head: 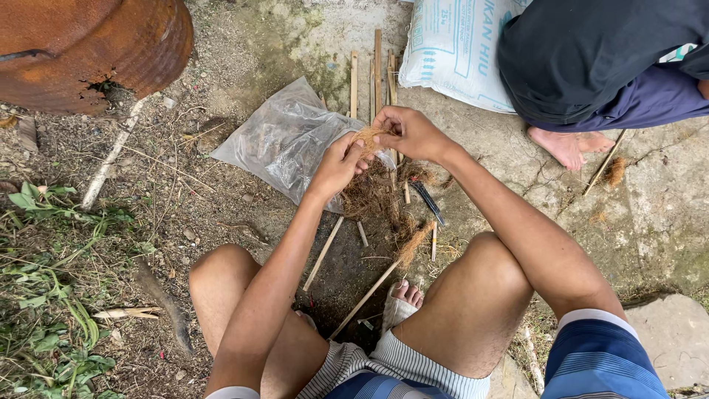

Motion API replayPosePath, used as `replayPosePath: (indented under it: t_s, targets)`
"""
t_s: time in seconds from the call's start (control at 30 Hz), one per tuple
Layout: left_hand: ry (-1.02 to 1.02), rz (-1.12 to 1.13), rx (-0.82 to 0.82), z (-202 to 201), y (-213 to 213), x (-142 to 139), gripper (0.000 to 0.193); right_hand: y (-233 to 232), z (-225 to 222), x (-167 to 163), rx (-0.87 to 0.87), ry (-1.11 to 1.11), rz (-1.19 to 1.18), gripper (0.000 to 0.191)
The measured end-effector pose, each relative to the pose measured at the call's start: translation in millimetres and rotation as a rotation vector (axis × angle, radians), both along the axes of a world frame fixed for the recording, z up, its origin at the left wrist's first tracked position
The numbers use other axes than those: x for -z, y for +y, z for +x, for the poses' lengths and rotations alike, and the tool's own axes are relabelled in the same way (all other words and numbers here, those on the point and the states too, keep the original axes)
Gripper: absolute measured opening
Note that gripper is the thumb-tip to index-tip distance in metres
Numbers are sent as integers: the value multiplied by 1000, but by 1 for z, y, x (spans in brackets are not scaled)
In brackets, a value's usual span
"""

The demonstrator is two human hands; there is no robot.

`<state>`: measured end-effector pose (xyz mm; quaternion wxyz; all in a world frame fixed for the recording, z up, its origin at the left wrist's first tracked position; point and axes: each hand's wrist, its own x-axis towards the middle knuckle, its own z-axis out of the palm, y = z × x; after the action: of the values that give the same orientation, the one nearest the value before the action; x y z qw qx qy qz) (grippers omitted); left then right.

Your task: The person sits on the ground and assembles small brooms by hand. They gather fibrous material, wrap it around thin wooden sticks, and secure the bundle with string. The finished brooms are placed on the ground nearby.

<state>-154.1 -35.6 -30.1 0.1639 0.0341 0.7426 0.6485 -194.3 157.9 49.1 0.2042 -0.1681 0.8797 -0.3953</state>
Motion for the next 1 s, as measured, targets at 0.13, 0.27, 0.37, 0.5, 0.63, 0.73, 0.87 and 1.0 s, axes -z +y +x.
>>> replayPosePath:
  t_s: [0.13, 0.27, 0.37, 0.5, 0.63, 0.73, 0.87, 1.0]
  targets:
    - [125, -133, -50, 1, -5, 5, 41, 3, -2, 5, -77, 126, -80, 12]
    - [256, -168, -93, 2, -4, -2, 32, 7, -5, 5, 19, 47, -127, 6]
    - [389, -262, -294, 7, 0, -11, 36, 10, -6, 3, 112, 228, -22, 9]
    - [699, -415, -421, 19, 12, -16, 17, 6, -4, 7, 245, 115, -11, 14]
    - [641, -166, -394, 22, 24, -2, 19, -1, -1, 18, 137, -94, -206, 5]
    - [378, -153, -367, 12, 21, 9, 14, -4, -1, 22, 146, -165, -237, 8]
    - [433, -40, -387, 8, 23, 20, 12, 1, -2, 21, 264, -161, -272, 11]
    - [356, 24, -332, 8, 28, 20, 12, 5, 4, 22, 230, -209, -307, 13]
